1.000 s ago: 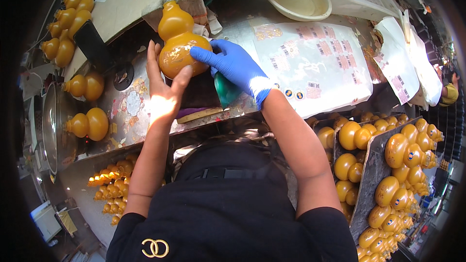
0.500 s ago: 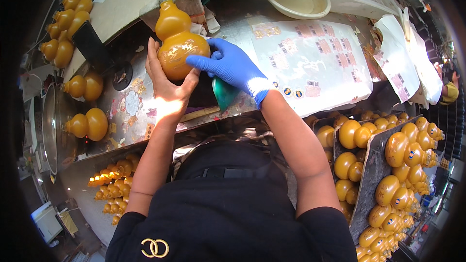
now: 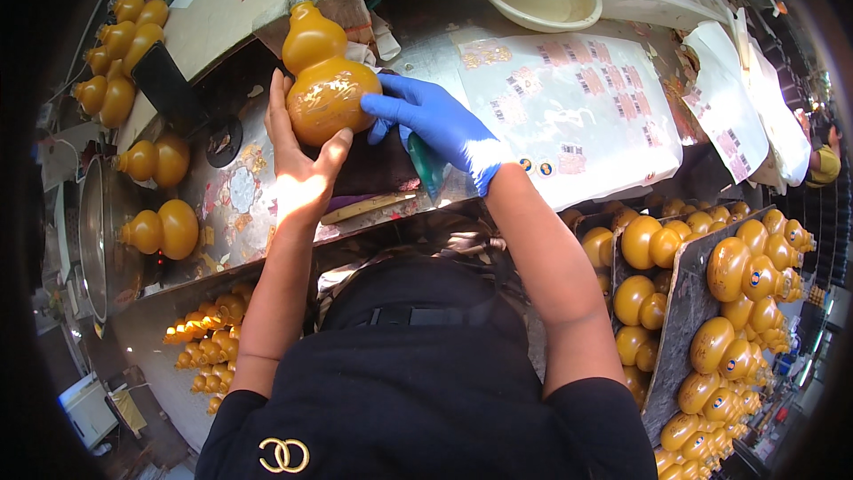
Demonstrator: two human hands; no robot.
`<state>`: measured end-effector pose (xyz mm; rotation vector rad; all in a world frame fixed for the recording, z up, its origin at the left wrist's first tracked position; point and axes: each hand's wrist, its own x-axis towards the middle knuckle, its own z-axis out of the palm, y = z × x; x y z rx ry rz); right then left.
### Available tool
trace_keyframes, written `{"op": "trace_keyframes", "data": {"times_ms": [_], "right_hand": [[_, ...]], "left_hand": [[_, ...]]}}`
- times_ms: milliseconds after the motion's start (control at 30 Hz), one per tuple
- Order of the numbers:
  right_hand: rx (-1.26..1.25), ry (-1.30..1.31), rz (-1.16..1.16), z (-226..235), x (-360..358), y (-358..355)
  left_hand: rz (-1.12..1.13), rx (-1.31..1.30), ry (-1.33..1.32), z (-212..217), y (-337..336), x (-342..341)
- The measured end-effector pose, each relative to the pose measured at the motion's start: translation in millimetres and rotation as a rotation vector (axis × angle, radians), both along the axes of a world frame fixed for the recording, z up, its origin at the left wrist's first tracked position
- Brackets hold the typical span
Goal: The person scrubs the surface of yellow gourd-shaped objects using a green sponge. They handle the gourds one at a time, wiping them thoroughly before placing them on a nearby table. The person also moves stacks of paper and wipes the work surface during the process.
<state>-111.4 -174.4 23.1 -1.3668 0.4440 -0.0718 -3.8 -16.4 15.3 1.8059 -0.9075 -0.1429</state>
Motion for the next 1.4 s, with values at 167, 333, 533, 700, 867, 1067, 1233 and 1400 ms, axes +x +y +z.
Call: {"op": "trace_keyframes", "data": {"times_ms": [167,333,533,700,867,1067,1233,1400], "right_hand": [[-0.054,-0.054,0.011,-11.5,-0.7,1.0],[0.102,-0.042,-0.013,-5.6,-2.6,0.3],[-0.045,0.026,-0.09,-1.5,6.8,10.7],[0.038,-0.057,-0.074,-12.7,8.9,6.5],[-0.031,0.018,-0.064,-3.4,6.2,5.9],[-0.087,0.011,-0.037,-8.8,5.7,5.6],[-0.119,0.033,-0.023,0.5,5.9,7.4],[-0.123,0.07,-0.009,7.0,4.5,6.3]], "left_hand": [[-0.019,-0.046,0.126,0.8,0.1,0.8],[0.065,-0.029,0.01,2.0,-10.3,-3.6],[0.068,-0.039,-0.038,0.1,-10.8,-6.0],[-0.022,-0.062,0.057,-2.9,1.5,2.5],[-0.213,-0.01,0.397,0.8,18.1,26.0],[-0.282,0.0,0.404,-15.0,25.9,43.9],[-0.312,0.015,0.421,-20.6,27.8,48.8],[-0.318,-0.006,0.41,-19.3,29.1,51.8]]}}
